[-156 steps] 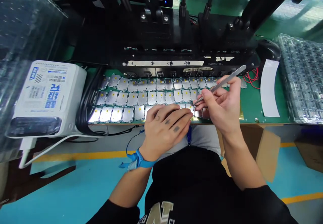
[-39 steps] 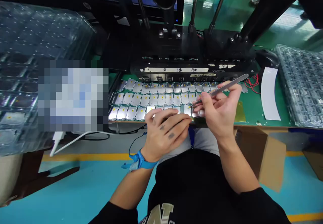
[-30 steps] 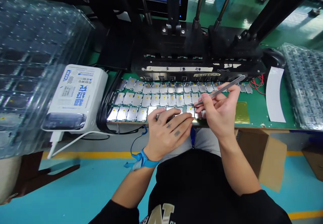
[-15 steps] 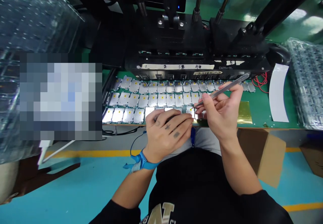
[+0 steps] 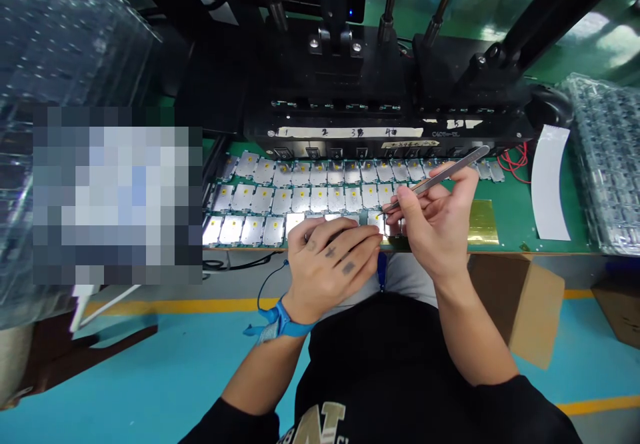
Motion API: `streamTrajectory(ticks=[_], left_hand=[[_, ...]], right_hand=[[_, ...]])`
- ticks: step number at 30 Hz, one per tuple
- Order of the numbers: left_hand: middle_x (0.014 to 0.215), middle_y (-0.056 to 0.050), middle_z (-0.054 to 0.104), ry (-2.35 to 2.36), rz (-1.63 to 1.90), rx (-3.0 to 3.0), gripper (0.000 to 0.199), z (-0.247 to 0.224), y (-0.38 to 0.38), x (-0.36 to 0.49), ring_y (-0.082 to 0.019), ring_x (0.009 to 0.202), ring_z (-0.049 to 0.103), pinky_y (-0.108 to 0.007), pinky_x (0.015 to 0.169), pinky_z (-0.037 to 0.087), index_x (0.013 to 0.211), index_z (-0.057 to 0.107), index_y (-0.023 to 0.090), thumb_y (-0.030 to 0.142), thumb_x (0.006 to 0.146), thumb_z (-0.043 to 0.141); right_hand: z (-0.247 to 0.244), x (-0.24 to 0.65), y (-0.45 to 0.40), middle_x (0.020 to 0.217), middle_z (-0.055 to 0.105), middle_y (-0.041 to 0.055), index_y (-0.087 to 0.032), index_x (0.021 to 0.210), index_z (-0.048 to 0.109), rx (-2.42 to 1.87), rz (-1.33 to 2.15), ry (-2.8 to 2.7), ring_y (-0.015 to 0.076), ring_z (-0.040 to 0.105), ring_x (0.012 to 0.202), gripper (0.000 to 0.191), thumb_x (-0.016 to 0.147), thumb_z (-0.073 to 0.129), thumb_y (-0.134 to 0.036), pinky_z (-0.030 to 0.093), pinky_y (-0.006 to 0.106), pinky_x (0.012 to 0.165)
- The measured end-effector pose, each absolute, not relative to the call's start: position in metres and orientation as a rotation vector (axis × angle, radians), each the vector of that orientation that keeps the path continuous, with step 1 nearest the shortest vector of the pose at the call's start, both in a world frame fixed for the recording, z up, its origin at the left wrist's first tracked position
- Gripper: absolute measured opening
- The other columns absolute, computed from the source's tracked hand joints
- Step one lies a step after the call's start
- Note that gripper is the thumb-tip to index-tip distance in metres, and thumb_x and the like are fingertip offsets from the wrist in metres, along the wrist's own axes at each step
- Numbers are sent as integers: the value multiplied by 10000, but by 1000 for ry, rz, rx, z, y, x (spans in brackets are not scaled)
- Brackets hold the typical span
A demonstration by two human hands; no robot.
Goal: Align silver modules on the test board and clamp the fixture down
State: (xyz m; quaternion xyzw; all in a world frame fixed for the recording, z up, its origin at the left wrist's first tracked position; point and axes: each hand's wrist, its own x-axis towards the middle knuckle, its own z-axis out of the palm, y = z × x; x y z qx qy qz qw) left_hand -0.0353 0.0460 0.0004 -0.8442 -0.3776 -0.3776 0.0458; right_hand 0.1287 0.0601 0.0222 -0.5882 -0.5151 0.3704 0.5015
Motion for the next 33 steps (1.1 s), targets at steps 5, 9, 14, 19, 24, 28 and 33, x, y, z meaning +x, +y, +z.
streamTrajectory(ticks=[5,9,14,19,24,28,33], left_hand=[[981,77,788,-1141,-1166,-2571,176,0,47,-36,-176,903,681,-391,870,405,990,700,262,210,826,742],[981,76,787,-1141,-1171,-2580,178,-1,46,-36,-175,905,679,-393,870,407,996,698,278,205,836,727],[984,55,785,-1126,-1199,-2594,224,-2,46,-36,-184,921,675,-394,856,411,1023,711,276,184,820,730],[993,54,786,-1112,-1175,-2569,225,-1,47,-35,-182,904,676,-388,855,419,1027,707,280,177,828,721],[975,54,788,-1074,-1154,-2540,216,-1,48,-35,-181,873,678,-383,849,424,1024,694,283,178,835,710],[969,46,788,-1057,-1151,-2532,191,-1,48,-34,-179,860,683,-382,854,432,1027,689,282,188,861,679],[976,31,786,-1077,-1155,-2559,159,0,47,-35,-180,869,682,-388,864,441,1003,680,265,187,865,677]], right_hand=[[21,129,60,791,617,-30,-326,1125,287,-1395,870,-1230,193,724,723,401,932,611,-463,618,322,550],[19,128,60,820,615,-26,-325,1104,280,-1354,887,-1222,193,726,729,389,933,597,-473,589,309,522],[27,126,50,783,601,-15,-347,1144,261,-1328,585,-1249,231,717,742,400,945,522,-575,593,392,585],[42,168,41,727,563,-34,-367,1167,339,-1299,243,-1242,200,640,609,355,940,565,-520,566,393,575],[40,248,38,744,590,-5,-287,1109,649,-1595,142,-1444,155,549,601,238,917,630,-424,466,334,577],[28,291,39,781,638,32,-251,1130,716,-1766,40,-1832,181,563,685,266,937,594,-387,466,355,667],[17,309,44,898,662,90,-229,1113,741,-1738,-91,-2051,244,602,828,273,961,554,-357,490,410,746]])
